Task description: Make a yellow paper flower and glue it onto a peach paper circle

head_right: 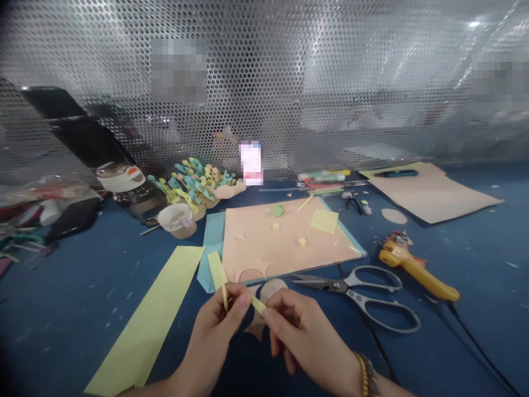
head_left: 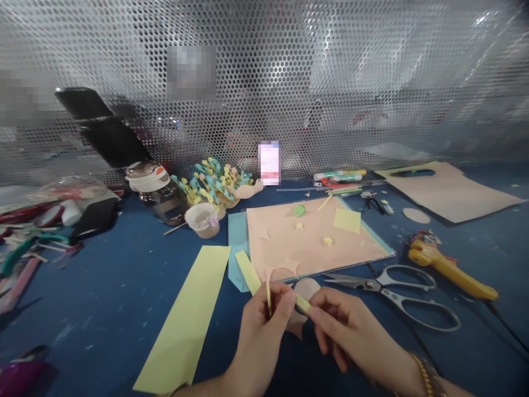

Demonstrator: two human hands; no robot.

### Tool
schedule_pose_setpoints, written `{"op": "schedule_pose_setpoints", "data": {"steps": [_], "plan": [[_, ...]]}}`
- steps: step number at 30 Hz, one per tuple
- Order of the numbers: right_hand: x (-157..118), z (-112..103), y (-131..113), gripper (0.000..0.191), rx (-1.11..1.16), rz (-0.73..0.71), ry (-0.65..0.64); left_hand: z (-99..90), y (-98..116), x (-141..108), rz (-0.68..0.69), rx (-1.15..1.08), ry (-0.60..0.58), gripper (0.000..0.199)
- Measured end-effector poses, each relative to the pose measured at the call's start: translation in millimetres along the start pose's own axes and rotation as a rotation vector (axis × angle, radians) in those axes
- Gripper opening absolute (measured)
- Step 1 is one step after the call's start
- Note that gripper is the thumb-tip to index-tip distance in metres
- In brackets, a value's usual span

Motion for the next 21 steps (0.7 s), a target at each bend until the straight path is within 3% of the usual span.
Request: {"op": "schedule_pose_setpoints", "data": {"steps": [6,21], "plan": [[-0.1,-1.5,0.6,0.032,-0.006,-0.002,0.015,2.5,-4.4,-1.2,0.008,-0.244,-0.060,0.036],[2.9,-3.5,1.9,0.031,0.001,-0.040,0.005,2.8,-6.4,0.1,0.007,-0.003,-0.095,0.034]]}}
Point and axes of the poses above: each hand's wrist, its own x-axis towards the middle knuckle, its own z-axis out of the palm, y = z × x, the point moved 4 cm from there along x, towards the middle knuckle, and after that the axes turned 2 degrees about -x, right-handed, at the moved point
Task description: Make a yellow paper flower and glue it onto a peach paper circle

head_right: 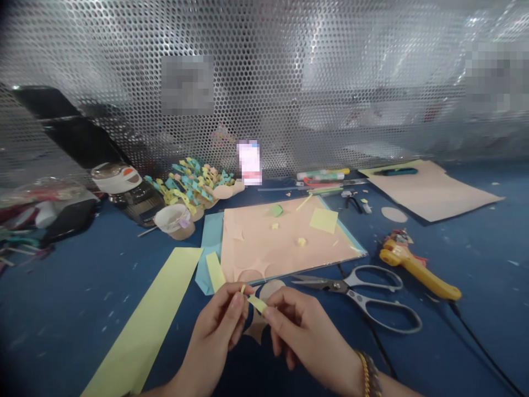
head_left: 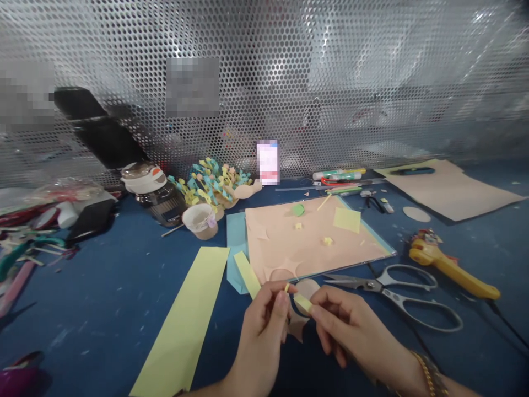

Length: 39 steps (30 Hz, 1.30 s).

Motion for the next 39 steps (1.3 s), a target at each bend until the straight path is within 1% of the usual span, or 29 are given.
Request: {"op": "schedule_pose_setpoints", "data": {"steps": [7,11,15,19,23,28,31,34,37,39], "plan": [[-0.7,-2.4,-2.1,0.031,0.005,0.001,0.016,0.8,-1.7,-0.9,-0.007,-0.033,0.010,0.030],[1.0,-3.2,-4.6,0.031,0.010,-0.014,0.031,0.5,-2.2,-1.1,0.019,-0.092,-0.031,0.037],[0.9,-3.7,-3.9,0.030,0.016,-0.002,0.029,0.6,-2.4,-0.7,0.024,-0.044,-0.050,0.042],[0.7,-6.6,-2.0,0.030,0.020,0.028,0.054,2.1,-1.8,0.5,-0.020,-0.083,-0.022,0.035],[1.1,-8.1,-1.8,0.031,0.037,0.053,0.074,3.8,-0.7,1.8,-0.032,-0.143,-0.007,0.025],[-0.5,-7.0,-5.5,0.031,0.032,0.060,0.075,8.2,-0.6,0.4,-0.048,-0.164,-0.091,0.022],[-1.5,-7.0,-6.5,0.030,0.048,0.065,0.086,9.9,0.6,-1.3,-0.032,-0.151,-0.119,0.022],[-1.5,-7.9,-5.7,0.031,0.057,0.076,0.098,10.2,1.5,-2.1,-0.026,-0.148,-0.108,0.024],[-1.6,-8.4,-4.9,0.033,0.063,0.077,0.106,9.6,1.7,-2.3,-0.053,-0.161,-0.074,0.028],[-2.6,-6.7,-4.2,0.034,0.068,0.068,0.110,9.5,2.3,-2.3,-0.065,-0.152,-0.064,0.026]]}}
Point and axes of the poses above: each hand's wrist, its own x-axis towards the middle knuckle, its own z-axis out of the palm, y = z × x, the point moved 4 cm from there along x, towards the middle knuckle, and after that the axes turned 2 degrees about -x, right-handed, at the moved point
